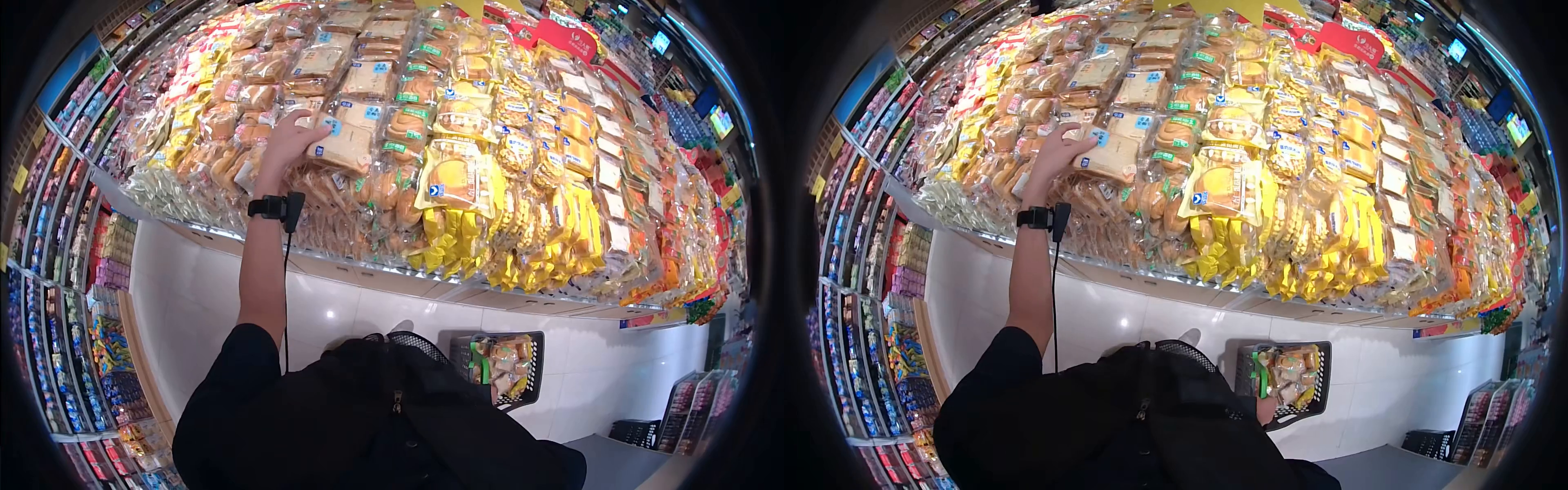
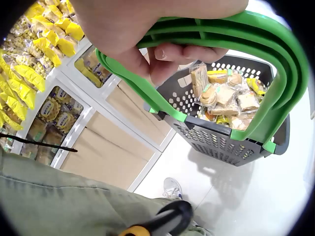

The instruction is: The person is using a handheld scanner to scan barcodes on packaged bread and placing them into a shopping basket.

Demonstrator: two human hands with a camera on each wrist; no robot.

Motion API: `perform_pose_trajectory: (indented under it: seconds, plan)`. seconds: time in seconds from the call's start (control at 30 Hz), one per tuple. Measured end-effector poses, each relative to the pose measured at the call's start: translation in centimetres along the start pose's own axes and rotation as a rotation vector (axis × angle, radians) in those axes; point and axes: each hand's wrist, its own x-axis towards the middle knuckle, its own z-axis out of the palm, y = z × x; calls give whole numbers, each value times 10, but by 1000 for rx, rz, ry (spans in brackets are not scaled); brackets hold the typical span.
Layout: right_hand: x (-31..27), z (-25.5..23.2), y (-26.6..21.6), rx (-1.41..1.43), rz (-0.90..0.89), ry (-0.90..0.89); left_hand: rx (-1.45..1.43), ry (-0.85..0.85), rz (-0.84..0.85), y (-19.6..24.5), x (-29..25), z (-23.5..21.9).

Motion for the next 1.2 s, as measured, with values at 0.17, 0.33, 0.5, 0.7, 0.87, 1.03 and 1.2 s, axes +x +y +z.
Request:
perform_pose_trajectory:
  seconds: [0.17,0.33,0.5,0.7,0.87,1.03,1.2]
  plan:
    - [1,7,1,19,72,22,628,76,407,9,-18,3]
    - [-30,-52,-22,18,-29,-41,722,-169,643,4,-20,6]
    - [-54,-65,-34,184,-152,-78,843,-287,693,-13,-26,4]
    - [-65,-12,-36,240,-153,-114,867,-314,811,-23,-32,-18]
    - [-105,0,-56,341,-142,-98,800,-346,922,-43,-27,-37]
    - [-135,22,-67,221,-112,-4,769,-364,972,-51,-22,-44]
    - [-165,17,-71,361,-237,6,806,-363,955,-45,-29,-43]
